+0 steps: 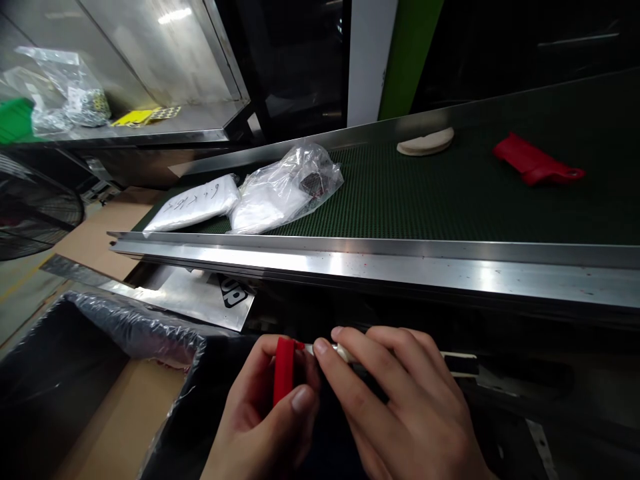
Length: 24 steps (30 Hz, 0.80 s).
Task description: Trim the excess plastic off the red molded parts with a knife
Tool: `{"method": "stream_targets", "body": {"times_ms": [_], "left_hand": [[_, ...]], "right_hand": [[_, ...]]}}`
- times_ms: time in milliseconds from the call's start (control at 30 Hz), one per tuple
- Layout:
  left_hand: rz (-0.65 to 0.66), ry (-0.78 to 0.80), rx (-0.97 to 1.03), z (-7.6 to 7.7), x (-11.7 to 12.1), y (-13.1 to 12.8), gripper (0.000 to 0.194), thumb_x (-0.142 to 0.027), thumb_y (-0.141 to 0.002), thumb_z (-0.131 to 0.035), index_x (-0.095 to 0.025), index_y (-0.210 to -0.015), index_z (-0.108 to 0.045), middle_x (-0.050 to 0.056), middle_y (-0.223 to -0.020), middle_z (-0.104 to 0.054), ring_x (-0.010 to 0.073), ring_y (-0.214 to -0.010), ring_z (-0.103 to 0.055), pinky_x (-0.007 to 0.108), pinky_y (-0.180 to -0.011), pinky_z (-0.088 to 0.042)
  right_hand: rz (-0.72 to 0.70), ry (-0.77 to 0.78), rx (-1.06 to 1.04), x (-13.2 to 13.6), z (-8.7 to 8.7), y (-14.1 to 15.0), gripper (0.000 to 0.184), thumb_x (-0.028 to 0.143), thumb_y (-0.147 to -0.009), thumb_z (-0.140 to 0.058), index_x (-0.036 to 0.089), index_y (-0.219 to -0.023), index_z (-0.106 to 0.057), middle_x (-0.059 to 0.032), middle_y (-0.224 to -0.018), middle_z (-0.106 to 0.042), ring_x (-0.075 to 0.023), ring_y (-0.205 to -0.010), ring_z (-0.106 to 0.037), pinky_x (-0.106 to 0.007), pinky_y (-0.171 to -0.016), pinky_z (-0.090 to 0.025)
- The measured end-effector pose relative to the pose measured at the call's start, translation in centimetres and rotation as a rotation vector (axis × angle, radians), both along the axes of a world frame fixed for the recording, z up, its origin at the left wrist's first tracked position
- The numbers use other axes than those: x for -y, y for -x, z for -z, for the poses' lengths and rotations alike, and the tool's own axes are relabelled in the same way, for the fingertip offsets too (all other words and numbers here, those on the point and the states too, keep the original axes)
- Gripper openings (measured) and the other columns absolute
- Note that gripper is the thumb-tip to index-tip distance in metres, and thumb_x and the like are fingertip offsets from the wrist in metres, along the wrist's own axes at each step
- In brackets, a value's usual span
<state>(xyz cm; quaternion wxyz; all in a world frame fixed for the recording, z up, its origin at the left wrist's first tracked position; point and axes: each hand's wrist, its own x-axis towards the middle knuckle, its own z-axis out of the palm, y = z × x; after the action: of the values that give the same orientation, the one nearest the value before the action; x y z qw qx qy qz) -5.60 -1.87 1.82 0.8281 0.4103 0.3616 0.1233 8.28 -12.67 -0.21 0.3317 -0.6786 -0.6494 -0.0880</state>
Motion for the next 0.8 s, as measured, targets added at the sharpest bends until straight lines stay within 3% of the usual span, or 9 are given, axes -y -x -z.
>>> {"method": "stream_targets", "body": {"times_ms": [633,733,800], "left_hand": [[0.027,0.017,-0.006,0.26,-0.03,-0.11,0.039,-0.044,-0.080,-0.075,-0.021,-0.097,-0.050,-0.005,-0.070,-0.048,0.0015,-0.049,-0.037,0.014,-0.045,-0.031],[0.047,0.014,0.101,0.32,0.19,-0.01,0.035,-0.041,-0.080,-0.075,-0.020,-0.093,-0.051,-0.004,-0.074,-0.052,0.0007,-0.049,-0.040,0.013,-0.045,-0.032],[0.084,0.101,0.200,0.55,0.30,0.02,0.035,-0.040,-0.079,-0.077,-0.019,-0.090,-0.051,-0.002,-0.080,-0.057,0.0001,-0.048,-0.044,0.011,-0.045,-0.033]], "right_hand": [[0.023,-0.024,-0.007,-0.05,-0.20,-0.19,0.041,0.000,-0.089,-0.058,0.014,-0.127,-0.062,-0.0105,-0.120,-0.062,-0.0224,-0.105,-0.057,-0.039,-0.085,-0.046],[0.103,-0.048,0.004,-0.20,-0.10,-0.58,0.042,-0.002,-0.088,-0.059,0.013,-0.127,-0.062,-0.0105,-0.119,-0.063,-0.0222,-0.105,-0.058,-0.039,-0.085,-0.048],[0.183,-0.106,-0.064,-0.25,-0.17,-0.57,0.040,-0.006,-0.086,-0.059,0.012,-0.122,-0.065,-0.0106,-0.116,-0.064,-0.0217,-0.104,-0.060,-0.040,-0.086,-0.049]]}}
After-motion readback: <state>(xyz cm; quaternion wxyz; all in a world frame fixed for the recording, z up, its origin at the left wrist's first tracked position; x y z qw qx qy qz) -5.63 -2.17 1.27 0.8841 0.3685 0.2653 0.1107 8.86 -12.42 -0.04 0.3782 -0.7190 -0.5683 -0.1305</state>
